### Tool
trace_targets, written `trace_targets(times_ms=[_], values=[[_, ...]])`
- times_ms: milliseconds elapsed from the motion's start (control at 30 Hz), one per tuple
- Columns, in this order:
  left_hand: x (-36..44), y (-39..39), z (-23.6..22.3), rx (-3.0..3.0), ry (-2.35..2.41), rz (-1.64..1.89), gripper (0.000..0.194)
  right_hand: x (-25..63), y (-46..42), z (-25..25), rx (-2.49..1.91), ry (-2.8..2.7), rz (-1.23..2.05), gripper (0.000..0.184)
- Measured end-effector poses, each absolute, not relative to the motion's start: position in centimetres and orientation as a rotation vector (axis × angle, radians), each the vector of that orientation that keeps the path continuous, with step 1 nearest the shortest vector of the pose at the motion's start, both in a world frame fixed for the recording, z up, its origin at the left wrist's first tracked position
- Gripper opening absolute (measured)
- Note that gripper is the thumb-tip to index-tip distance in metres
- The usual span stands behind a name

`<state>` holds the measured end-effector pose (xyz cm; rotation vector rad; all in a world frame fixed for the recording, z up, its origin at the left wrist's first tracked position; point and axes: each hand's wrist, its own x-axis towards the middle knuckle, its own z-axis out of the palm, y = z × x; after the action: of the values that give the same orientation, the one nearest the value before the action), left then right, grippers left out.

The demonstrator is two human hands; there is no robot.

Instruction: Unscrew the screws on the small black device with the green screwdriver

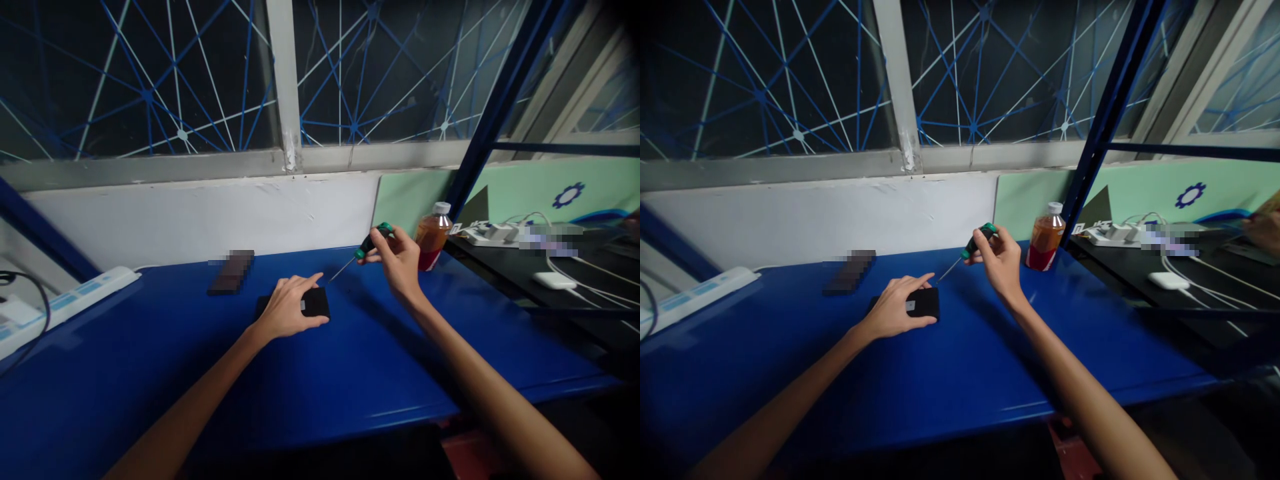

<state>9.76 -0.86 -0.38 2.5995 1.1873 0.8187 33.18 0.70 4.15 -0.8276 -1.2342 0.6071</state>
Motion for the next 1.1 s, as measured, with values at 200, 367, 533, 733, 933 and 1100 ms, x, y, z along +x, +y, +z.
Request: trace_targets(times_ms=[200, 367, 533, 733, 933, 1100], values=[[9.2, -1.4, 1.6, 2.368, 1.079, 1.098, 0.067, 33.4, 0.7, 4.2, -0.843, -1.226, 0.599, 0.030], [9.0, -1.6, 2.2, 2.272, 1.022, 1.138, 0.066, 33.1, 0.4, 4.4, -0.820, -1.201, 0.599, 0.029], [9.1, -1.8, 2.3, 2.287, 1.007, 1.127, 0.065, 32.8, 0.3, 4.3, -0.819, -1.190, 0.602, 0.030], [9.4, -2.1, 2.5, 2.295, 0.980, 1.127, 0.062, 32.8, 0.4, 4.2, -0.838, -1.221, 0.582, 0.029], [9.2, -2.2, 2.6, 2.292, 0.989, 1.115, 0.059, 32.9, 0.3, 4.3, -0.813, -1.219, 0.574, 0.030], [9.2, -2.1, 2.5, 2.280, 0.990, 1.106, 0.056, 33.2, 0.3, 4.1, -0.905, -1.213, 0.478, 0.029]])
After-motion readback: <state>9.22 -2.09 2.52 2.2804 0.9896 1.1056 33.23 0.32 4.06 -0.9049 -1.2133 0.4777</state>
